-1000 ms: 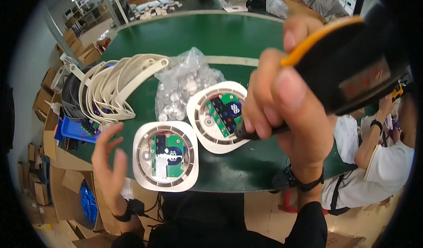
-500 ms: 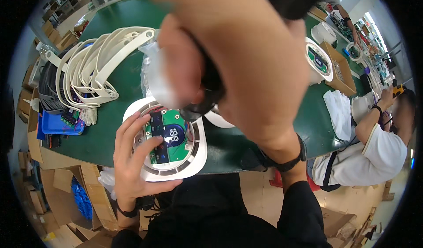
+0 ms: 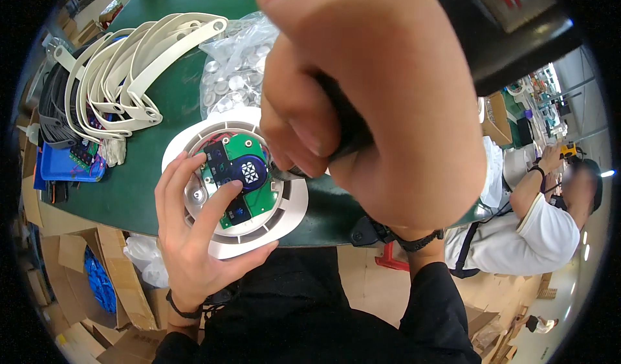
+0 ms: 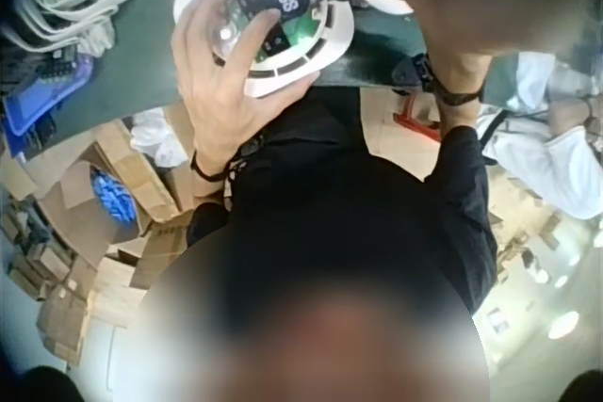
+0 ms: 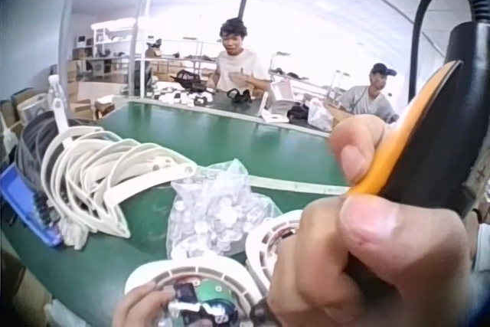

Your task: The person assembles white circular electronic devices at a factory workstation. They use a power screwdriver to secure circuit boards and fan blades into white plastic housings. The person handles multiple units sequentially, placing finished assemblies on the table.

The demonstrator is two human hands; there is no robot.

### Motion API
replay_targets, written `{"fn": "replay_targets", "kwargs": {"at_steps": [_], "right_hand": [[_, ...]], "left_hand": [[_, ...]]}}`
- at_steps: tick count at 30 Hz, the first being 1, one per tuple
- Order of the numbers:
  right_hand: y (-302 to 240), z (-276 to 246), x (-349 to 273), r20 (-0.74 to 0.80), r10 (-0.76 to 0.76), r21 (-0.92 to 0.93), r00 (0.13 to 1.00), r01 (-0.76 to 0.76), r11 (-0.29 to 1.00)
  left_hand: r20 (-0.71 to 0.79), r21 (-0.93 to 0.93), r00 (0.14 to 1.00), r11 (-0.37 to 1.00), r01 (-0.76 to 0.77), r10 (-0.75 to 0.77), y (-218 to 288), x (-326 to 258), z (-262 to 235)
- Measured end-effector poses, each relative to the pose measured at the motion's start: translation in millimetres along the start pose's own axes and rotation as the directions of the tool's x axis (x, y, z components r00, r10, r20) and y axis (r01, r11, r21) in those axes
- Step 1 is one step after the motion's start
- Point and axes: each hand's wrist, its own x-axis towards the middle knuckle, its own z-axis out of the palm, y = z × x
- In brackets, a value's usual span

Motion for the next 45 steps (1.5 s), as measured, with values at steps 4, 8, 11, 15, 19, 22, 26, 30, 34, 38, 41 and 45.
{"fn": "replay_targets", "kwargs": {"at_steps": [4, 8, 11, 15, 19, 22, 26, 30, 34, 38, 41, 45], "right_hand": [[1, 4, 3, -0.003, 0.001, 0.01, 1.0, -0.001, 1.0], [6, 10, 0, -0.053, 0.019, 0.013, 0.998, -0.019, 1.0], [6, 12, -2, -0.066, 0.043, 0.001, 0.997, -0.043, 0.999], [3, 15, -1, -0.088, 0.059, -0.021, 0.994, -0.061, 0.998], [-4, 24, 2, -0.135, 0.08, -0.089, 0.988, -0.093, 0.992], [-7, 27, 2, -0.204, 0.064, -0.144, 0.977, -0.094, 0.985], [6, 13, -3, -0.204, -0.033, -0.035, 0.978, 0.026, 0.999], [-5, 21, 2, -0.226, 0.018, -0.243, 0.974, -0.074, 0.967], [-5, 18, 1, -0.181, 0.005, -0.308, 0.983, -0.061, 0.949], [-4, 19, 1, -0.187, -0.018, -0.229, 0.982, -0.025, 0.973], [-7, 15, 1, -0.217, -0.022, -0.17, 0.976, -0.015, 0.985], [-6, 4, -2, -0.281, -0.034, 0.101, 0.959, 0.065, 0.993]], "left_hand": [[0.002, 0.008, 1.0, 1.0, 0.007, -0.007, 1, 0, -2], [0.002, 0.003, 1.0, 1.0, 0.004, -0.004, 1, 1, 0], [0.0, 0.005, 1.0, 1.0, 0.01, -0.01, 2, 0, 0], [0.003, 0.001, 1.0, 1.0, 0.014, -0.014, 1, 0, 1], [0.017, 0.004, 1.0, 1.0, 0.001, -0.001, 2, 2, -4], [0.096, -0.059, 0.995, 0.998, 0.022, -0.016, 4, 11, -19], [-0.01, 0.08, 0.999, 0.996, -0.029, 0.03, -2, 23, -22], [0.077, 0.015, 0.993, 0.996, -0.086, 0.085, 3, 52, -28], [0.275, -0.123, 0.943, 0.98, -0.16, 0.188, 3, 69, -29], [0.336, -0.145, 0.913, 0.971, -0.19, 0.229, 1, 78, -22], [0.356, -0.177, 0.901, 0.965, -0.194, 0.246, 2, 88, -18], [0.443, -0.175, 0.828, 0.938, -0.298, 0.345, 0, 97, -14]]}}
